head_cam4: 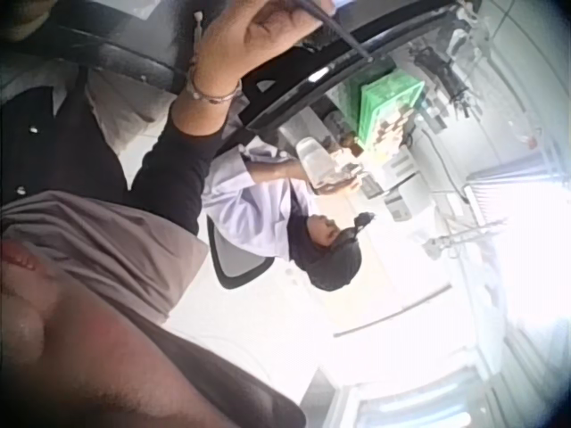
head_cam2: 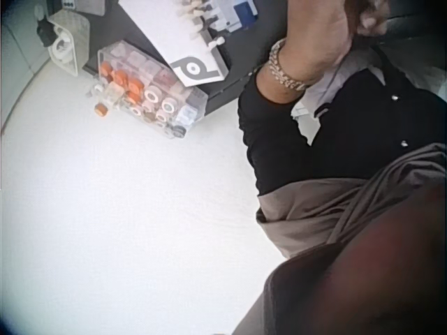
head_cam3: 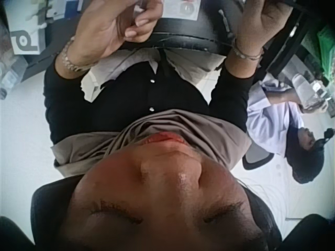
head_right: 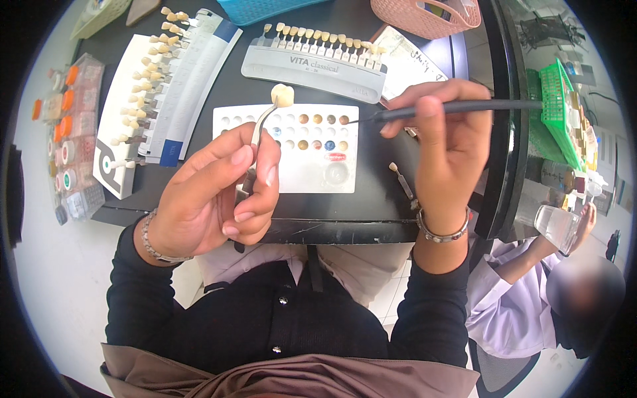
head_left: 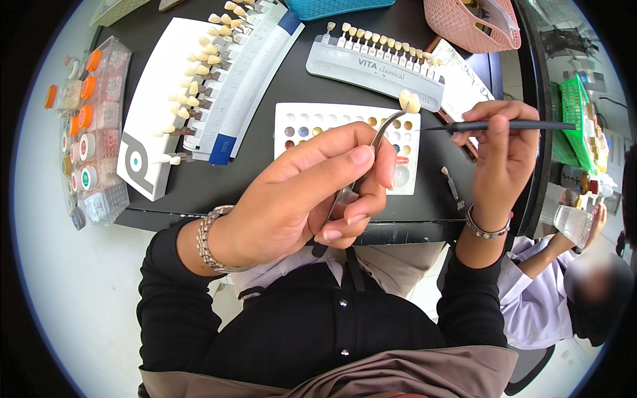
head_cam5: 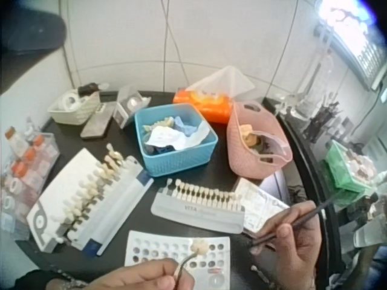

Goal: The person uses a fine brush to apply colored pigments to a small artificial tooth held in tweezers. They repeatedly dip the brush into a palette of dental stains and carefully paint the surface of the tooth, rotating it to cover different areas.

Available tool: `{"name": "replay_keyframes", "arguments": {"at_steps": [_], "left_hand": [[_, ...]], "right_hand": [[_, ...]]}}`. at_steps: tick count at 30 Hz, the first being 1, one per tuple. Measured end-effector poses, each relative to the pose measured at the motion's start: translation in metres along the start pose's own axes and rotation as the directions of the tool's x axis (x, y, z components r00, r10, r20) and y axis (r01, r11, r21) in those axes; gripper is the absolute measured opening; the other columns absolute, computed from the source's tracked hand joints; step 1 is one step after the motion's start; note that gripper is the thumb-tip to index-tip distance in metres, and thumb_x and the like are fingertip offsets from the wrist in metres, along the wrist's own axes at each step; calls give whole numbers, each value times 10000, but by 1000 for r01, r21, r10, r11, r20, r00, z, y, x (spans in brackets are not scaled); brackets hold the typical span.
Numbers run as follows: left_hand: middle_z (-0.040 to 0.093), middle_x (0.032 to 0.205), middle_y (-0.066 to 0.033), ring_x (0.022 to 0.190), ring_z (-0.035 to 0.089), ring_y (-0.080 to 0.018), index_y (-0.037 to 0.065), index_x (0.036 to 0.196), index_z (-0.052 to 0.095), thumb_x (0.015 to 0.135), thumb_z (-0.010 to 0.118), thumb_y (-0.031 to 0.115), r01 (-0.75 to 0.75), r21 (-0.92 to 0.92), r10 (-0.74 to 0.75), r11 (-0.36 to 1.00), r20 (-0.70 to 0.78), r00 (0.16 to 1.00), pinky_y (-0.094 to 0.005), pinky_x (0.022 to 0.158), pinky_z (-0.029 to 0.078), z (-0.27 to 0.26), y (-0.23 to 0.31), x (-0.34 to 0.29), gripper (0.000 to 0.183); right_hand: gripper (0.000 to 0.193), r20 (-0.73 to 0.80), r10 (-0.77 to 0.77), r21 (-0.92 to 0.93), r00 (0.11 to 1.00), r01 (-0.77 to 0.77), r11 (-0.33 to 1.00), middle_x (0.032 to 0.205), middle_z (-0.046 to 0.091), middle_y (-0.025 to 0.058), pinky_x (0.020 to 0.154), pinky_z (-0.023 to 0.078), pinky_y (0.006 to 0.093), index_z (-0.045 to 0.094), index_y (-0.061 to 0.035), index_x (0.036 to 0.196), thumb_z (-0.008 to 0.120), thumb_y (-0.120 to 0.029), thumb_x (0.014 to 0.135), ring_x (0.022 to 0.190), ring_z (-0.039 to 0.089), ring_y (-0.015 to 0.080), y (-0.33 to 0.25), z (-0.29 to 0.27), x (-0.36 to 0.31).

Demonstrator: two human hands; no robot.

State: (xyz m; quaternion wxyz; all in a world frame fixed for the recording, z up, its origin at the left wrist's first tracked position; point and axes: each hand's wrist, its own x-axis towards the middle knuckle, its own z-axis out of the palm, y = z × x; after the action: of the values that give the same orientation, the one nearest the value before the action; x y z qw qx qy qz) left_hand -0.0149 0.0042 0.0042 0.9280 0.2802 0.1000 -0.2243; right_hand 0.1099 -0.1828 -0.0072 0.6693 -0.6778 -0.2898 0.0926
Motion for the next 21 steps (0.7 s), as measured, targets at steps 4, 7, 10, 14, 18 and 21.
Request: {"name": "replay_keyframes", "arguments": {"at_steps": [4, 7, 10, 14, 18, 21], "left_hand": [[335, 556, -18, 381, 280, -56, 74, 839, 361, 894, 267, 248, 50, -101, -51, 994, -7, 999, -175, 356, 252, 1, 1, -1, 205], [336, 549, -24, 361, 267, -53, 76, 845, 354, 894, 270, 247, 106, -146, -110, 984, -17, 994, -165, 325, 241, 2, 1, 0, 196], [337, 545, -32, 349, 247, -53, 74, 852, 351, 895, 271, 248, 149, -185, -160, 971, -44, 986, -162, 314, 235, 3, -1, 0, 195], [339, 545, -40, 347, 236, -54, 73, 859, 347, 897, 272, 251, 184, -204, -191, 961, -15, 981, -172, 320, 235, 0, -5, 3, 197], [342, 547, -44, 352, 238, -56, 77, 867, 342, 898, 273, 251, 238, -222, -238, 946, 24, 971, -181, 323, 235, -2, -5, 3, 190], [338, 545, -39, 353, 237, -55, 81, 869, 339, 898, 274, 253, 224, -213, -228, 951, 8, 974, -180, 322, 232, -1, -6, 4, 186]], "right_hand": [[117, -137, 232, 247, 963, -194, 949, 856, 537, 177, 584, 479, 274, 364, -28, 912, 403, -125, 860, 619, 559, 162, -3, -5, 2], [117, -120, 329, 398, 937, -258, 880, 868, 535, 178, 597, 475, 274, 361, -33, 926, 415, -106, 852, 636, 558, 160, -4, -6, 2], [120, -120, 346, 414, 931, -269, 869, 883, 529, 176, 611, 472, 276, 357, -34, 939, 415, -80, 844, 653, 552, 160, -7, -3, 0], [146, -105, 226, 498, 968, -146, 855, 885, 507, 183, 615, 471, 286, 333, -33, 965, 395, -32, 833, 647, 540, 170, -6, -1, -5], [200, -141, 65, 348, 988, -12, 937, 846, 502, 196, 590, 474, 296, 288, -28, 980, 413, -28, 824, 630, 532, 189, -9, 5, -11], [204, -78, -73, 96, 994, 80, 992, 827, 508, 195, 584, 470, 277, 290, -27, 958, 434, -22, 814, 616, 526, 179, -7, 2, -10]]}}
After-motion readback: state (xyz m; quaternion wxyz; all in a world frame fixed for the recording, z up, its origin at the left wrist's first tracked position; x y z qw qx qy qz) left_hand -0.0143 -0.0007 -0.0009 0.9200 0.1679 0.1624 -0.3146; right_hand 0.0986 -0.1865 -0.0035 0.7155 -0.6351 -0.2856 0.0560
